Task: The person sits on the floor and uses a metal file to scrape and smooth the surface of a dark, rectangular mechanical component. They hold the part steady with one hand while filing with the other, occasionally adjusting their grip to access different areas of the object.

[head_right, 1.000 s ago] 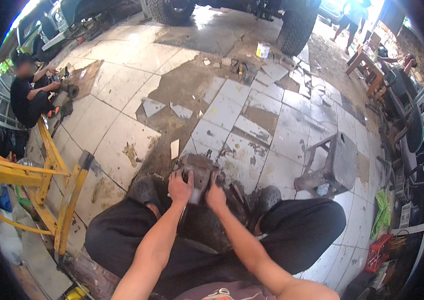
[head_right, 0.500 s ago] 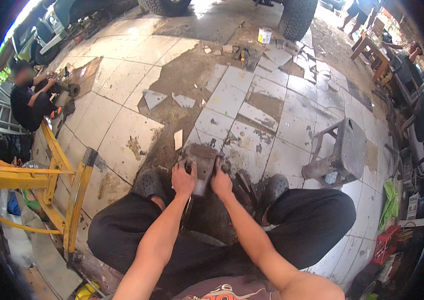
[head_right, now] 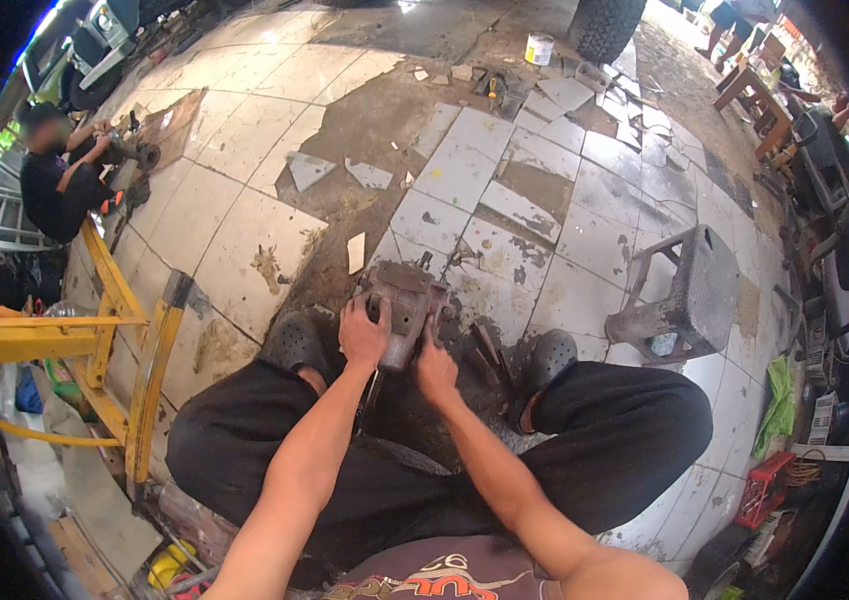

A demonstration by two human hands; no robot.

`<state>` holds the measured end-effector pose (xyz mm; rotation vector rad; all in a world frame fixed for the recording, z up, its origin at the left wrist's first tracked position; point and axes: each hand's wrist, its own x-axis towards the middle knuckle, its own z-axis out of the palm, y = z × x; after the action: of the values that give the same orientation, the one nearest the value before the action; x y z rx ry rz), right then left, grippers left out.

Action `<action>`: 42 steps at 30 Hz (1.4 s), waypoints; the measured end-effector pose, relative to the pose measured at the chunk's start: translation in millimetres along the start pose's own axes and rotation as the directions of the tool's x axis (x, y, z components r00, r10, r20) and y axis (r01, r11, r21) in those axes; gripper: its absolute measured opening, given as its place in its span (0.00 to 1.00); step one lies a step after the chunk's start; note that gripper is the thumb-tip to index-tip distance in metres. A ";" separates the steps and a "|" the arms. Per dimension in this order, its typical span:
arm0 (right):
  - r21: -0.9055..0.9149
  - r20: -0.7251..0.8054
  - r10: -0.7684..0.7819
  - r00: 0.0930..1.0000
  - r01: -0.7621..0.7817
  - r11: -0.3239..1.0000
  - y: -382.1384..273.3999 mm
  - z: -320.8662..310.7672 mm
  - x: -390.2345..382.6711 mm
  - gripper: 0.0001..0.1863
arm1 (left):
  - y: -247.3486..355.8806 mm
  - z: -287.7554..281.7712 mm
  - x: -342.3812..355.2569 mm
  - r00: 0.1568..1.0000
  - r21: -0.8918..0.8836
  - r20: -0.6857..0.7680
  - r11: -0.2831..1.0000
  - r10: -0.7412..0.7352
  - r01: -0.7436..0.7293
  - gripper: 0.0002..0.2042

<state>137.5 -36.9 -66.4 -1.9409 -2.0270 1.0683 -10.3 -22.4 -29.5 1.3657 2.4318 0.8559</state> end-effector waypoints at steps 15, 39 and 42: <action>-0.043 0.099 0.026 0.995 -0.022 0.999 -12.8 -11.7 -10.4 0.45 | 0.0 1.6 2.1 1.000 0.036 -0.009 0.999 0.002 -0.002 0.23; -0.267 0.136 -0.024 0.990 0.060 0.962 -9.9 -23.3 8.9 0.49 | -4.4 0.0 -3.3 1.000 0.025 0.007 1.000 0.003 -0.003 0.24; -0.285 0.113 -0.040 0.993 0.071 0.956 -8.9 -27.6 19.0 0.48 | -0.6 2.0 1.1 1.000 0.015 -0.008 1.000 0.022 -0.022 0.24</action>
<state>142.4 -7.9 -47.9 -1.9790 -2.3985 0.9251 -10.4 -21.0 -31.3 1.3989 2.4385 0.8516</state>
